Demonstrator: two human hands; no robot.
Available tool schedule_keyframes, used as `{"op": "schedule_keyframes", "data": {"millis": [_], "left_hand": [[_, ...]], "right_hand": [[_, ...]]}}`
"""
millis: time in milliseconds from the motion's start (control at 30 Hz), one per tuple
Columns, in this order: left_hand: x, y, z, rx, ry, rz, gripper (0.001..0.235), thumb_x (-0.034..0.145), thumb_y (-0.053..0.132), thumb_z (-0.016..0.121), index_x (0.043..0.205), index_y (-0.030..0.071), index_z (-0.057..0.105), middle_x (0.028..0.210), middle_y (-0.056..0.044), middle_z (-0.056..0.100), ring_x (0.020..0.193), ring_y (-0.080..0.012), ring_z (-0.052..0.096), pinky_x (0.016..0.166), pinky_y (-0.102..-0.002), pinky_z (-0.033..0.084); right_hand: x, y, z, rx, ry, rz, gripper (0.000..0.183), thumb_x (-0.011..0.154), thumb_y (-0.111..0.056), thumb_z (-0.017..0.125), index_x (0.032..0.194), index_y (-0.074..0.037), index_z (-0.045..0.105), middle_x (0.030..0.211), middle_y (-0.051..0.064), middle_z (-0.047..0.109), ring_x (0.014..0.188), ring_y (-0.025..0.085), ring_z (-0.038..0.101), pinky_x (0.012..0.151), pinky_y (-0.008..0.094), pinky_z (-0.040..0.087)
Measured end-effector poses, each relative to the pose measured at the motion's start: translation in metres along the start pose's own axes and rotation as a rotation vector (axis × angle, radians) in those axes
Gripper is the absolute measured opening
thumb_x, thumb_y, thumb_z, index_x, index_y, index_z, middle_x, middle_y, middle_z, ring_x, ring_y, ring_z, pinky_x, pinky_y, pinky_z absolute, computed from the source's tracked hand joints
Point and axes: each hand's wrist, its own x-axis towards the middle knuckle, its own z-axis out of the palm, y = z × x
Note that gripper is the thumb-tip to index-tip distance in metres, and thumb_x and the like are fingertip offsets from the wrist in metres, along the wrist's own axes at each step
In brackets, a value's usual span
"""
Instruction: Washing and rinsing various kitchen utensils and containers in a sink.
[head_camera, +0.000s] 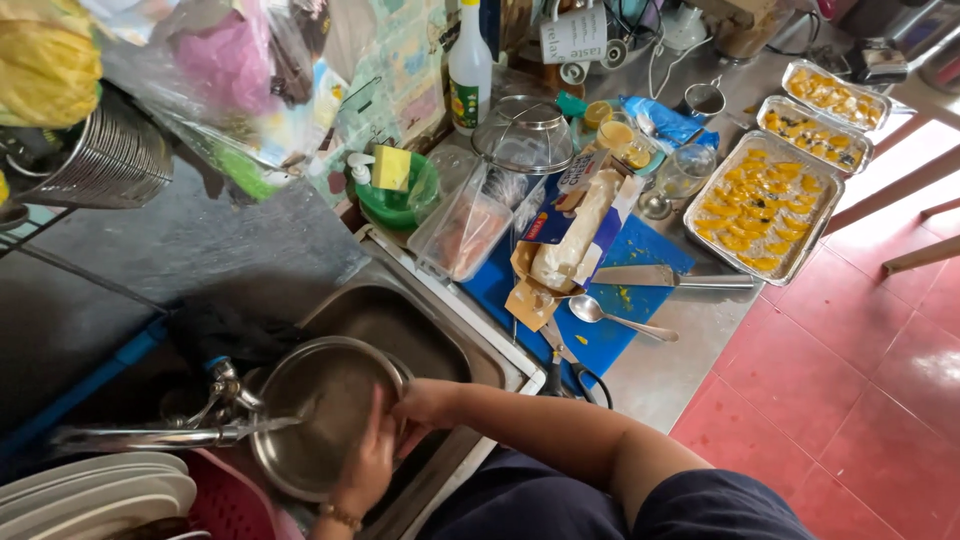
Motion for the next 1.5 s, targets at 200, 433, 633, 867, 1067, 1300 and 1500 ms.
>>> {"op": "schedule_keyframes", "data": {"millis": [200,433,633,867,1067,1300,1500], "left_hand": [[-0.035,0.005,-0.031,0.904,0.017,0.226,0.041,0.097,0.050,0.051,0.091,0.014,0.069,0.083,-0.017,0.071,0.077,-0.0438,0.065,0.074,-0.058,0.050],[-0.044,0.025,-0.086,0.924,0.449,0.203,0.049,0.095,0.034,0.054,0.133,0.004,0.060,0.162,-0.020,0.043,0.145,-0.0398,0.045,0.122,-0.053,0.035],[-0.041,-0.042,-0.077,0.157,0.739,-0.410,0.074,0.086,0.026,0.071,0.151,0.006,0.041,0.142,-0.021,0.059,0.126,-0.0382,0.059,0.104,-0.047,0.045],[-0.074,-0.042,-0.041,-0.033,0.809,-0.590,0.053,0.074,0.024,0.066,0.126,0.013,0.069,0.113,-0.017,0.075,0.113,-0.0381,0.068,0.100,-0.052,0.053],[-0.076,0.011,-0.042,-0.144,0.812,-0.593,0.039,0.080,0.027,0.065,0.118,0.019,0.072,0.108,-0.014,0.076,0.111,-0.0369,0.069,0.095,-0.050,0.055],[-0.085,0.036,-0.059,-0.211,0.760,-0.715,0.065,0.082,0.027,0.062,0.146,0.014,0.059,0.137,-0.014,0.067,0.129,-0.0308,0.061,0.110,-0.045,0.049],[-0.069,0.005,-0.067,-0.176,0.889,-0.486,0.054,0.083,0.020,0.060,0.135,0.007,0.065,0.126,-0.021,0.070,0.121,-0.0399,0.063,0.105,-0.050,0.051]], "right_hand": [[0.006,0.005,-0.013,0.143,0.158,-0.011,0.035,0.089,0.003,0.053,0.118,0.022,0.057,0.100,0.034,0.070,0.088,0.044,0.074,0.076,0.041,0.068],[0.004,-0.002,-0.031,-0.153,0.170,0.021,0.041,0.085,-0.004,0.053,0.117,0.019,0.064,0.091,0.027,0.074,0.074,0.033,0.076,0.064,0.032,0.067],[0.088,0.034,-0.099,-1.577,-0.246,-0.691,0.029,0.080,0.003,0.073,0.102,-0.015,0.072,0.079,0.000,0.070,0.064,0.010,0.061,0.061,0.029,0.051],[0.087,-0.003,-0.019,-1.501,0.399,-0.461,0.055,0.088,-0.008,0.058,0.139,0.002,0.043,0.101,0.031,0.070,0.085,0.050,0.073,0.072,0.062,0.060],[0.146,0.000,0.069,-1.924,0.473,-1.070,0.061,0.077,-0.015,0.059,0.136,0.001,0.055,0.124,0.023,0.061,0.117,0.044,0.062,0.104,0.062,0.042],[0.140,-0.022,0.076,-0.333,-0.138,-0.580,0.033,0.080,-0.014,0.064,0.102,0.010,0.070,0.091,0.027,0.071,0.077,0.042,0.070,0.074,0.053,0.057],[0.144,-0.064,-0.025,-1.326,0.322,-0.383,0.070,0.075,-0.066,0.073,0.064,0.001,0.059,0.057,0.021,0.060,0.064,0.043,0.065,0.065,0.056,0.046]]}}
